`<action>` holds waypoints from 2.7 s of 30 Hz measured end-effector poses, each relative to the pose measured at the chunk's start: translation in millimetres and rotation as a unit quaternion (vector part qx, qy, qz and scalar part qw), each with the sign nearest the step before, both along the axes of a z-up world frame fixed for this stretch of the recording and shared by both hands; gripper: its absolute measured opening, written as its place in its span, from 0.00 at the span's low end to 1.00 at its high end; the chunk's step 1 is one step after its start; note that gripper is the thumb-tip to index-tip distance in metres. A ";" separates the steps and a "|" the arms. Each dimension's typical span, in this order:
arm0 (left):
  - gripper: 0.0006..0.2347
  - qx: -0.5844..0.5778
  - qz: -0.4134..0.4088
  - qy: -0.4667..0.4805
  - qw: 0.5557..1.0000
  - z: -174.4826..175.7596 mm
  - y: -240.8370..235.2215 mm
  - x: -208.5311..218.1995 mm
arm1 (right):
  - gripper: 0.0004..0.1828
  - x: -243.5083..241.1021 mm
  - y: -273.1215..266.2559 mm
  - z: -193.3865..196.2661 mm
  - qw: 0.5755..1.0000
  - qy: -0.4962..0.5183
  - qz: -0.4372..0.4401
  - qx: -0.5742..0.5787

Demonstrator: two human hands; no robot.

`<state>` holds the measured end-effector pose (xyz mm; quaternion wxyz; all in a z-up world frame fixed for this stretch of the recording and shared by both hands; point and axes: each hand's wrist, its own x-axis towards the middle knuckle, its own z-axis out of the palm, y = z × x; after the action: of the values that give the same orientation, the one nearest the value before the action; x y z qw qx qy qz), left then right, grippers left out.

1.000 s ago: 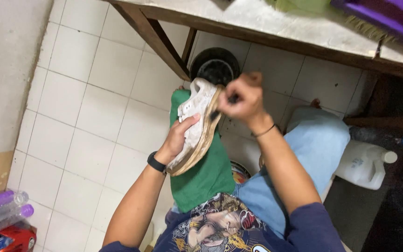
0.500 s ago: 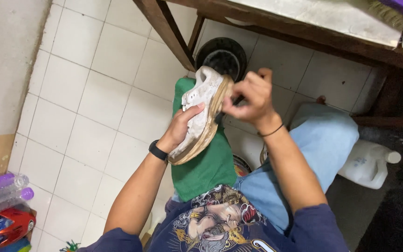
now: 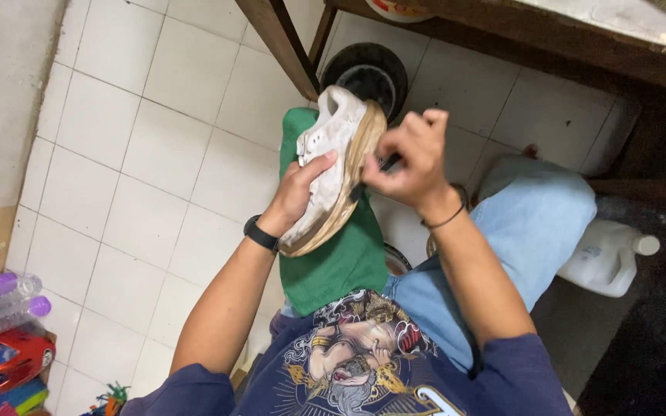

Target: The person scrubs a white sneaker with a brush, dipping it into a bucket of soapy water. They then rinse the shoe with water from a bottle and wipe it with a green cloth. The person repeats the scrubbing and wiping process on different parts of the shoe.

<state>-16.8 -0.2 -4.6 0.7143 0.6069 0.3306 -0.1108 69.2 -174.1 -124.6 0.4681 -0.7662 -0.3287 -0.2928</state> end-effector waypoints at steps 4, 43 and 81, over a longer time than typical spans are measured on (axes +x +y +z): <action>0.21 0.004 -0.001 -0.003 1.000 5.1 -3.6 -6.1 | 0.16 3.9 -4.4 -6.6 0.999 0.029 -0.028 0.025; 0.24 0.113 -0.078 -0.003 0.991 -26.3 2.6 -25.1 | 0.14 -60.7 -9.7 39.5 0.997 -0.064 0.051 -0.016; 0.28 0.108 -0.069 -0.020 0.992 -58.7 -1.3 -30.5 | 0.15 -112.1 -33.0 23.8 0.985 -0.097 -0.135 -0.054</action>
<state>-47.3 -1.5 -63.3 0.6416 0.7041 0.2834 -0.1114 -42.9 -207.1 -100.8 0.3485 -0.7957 -0.2815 -0.4077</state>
